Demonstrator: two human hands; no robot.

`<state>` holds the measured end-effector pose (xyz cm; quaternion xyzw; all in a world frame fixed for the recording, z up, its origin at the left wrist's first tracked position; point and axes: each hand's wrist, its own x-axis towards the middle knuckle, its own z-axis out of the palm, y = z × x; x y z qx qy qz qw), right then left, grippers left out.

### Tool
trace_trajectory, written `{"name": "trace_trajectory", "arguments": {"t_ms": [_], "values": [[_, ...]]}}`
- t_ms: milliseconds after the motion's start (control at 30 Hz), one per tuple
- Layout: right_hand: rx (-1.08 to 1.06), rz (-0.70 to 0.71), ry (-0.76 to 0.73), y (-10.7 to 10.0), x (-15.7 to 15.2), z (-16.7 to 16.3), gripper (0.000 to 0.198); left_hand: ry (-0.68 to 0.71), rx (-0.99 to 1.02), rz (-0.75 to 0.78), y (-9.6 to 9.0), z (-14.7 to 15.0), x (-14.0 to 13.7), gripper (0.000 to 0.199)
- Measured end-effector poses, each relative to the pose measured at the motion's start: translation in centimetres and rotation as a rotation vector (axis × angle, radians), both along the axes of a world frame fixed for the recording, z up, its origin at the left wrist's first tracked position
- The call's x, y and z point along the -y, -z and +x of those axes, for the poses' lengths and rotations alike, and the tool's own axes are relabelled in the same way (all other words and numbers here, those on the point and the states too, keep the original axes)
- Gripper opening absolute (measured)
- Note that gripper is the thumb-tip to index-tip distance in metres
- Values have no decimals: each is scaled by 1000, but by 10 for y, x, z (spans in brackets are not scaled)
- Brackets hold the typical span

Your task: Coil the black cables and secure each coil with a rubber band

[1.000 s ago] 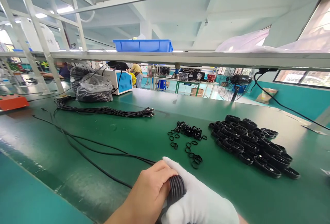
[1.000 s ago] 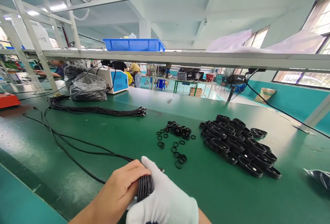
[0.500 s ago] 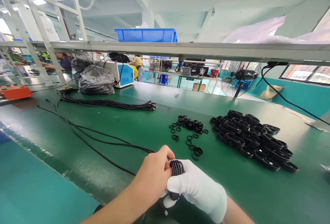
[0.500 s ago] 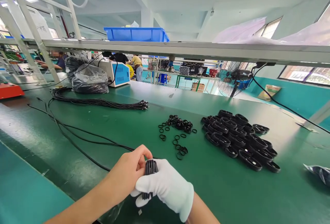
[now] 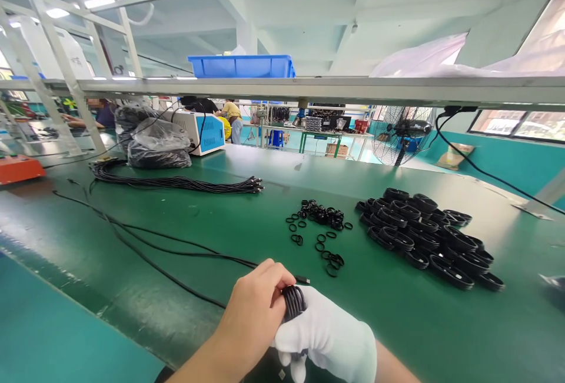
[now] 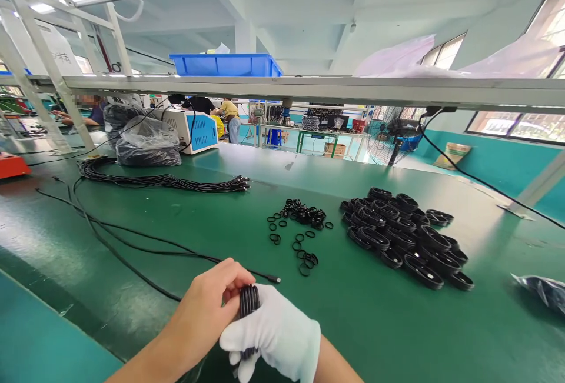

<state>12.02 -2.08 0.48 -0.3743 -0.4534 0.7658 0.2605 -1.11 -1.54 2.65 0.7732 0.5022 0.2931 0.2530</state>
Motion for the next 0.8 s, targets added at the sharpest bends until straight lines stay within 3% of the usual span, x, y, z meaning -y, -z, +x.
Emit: {"name": "trace_trajectory", "arguments": {"t_ms": [367, 567, 800], "values": [[66, 70, -58, 0, -1, 3, 5, 81, 105, 1, 13, -7, -3, 27], [96, 32, -5, -9, 1, -1, 2, 31, 175, -15, 19, -2, -7, 24], [-15, -117, 129, -9, -3, 2, 16, 113, 154, -232, 4, -13, -31, 25]]}}
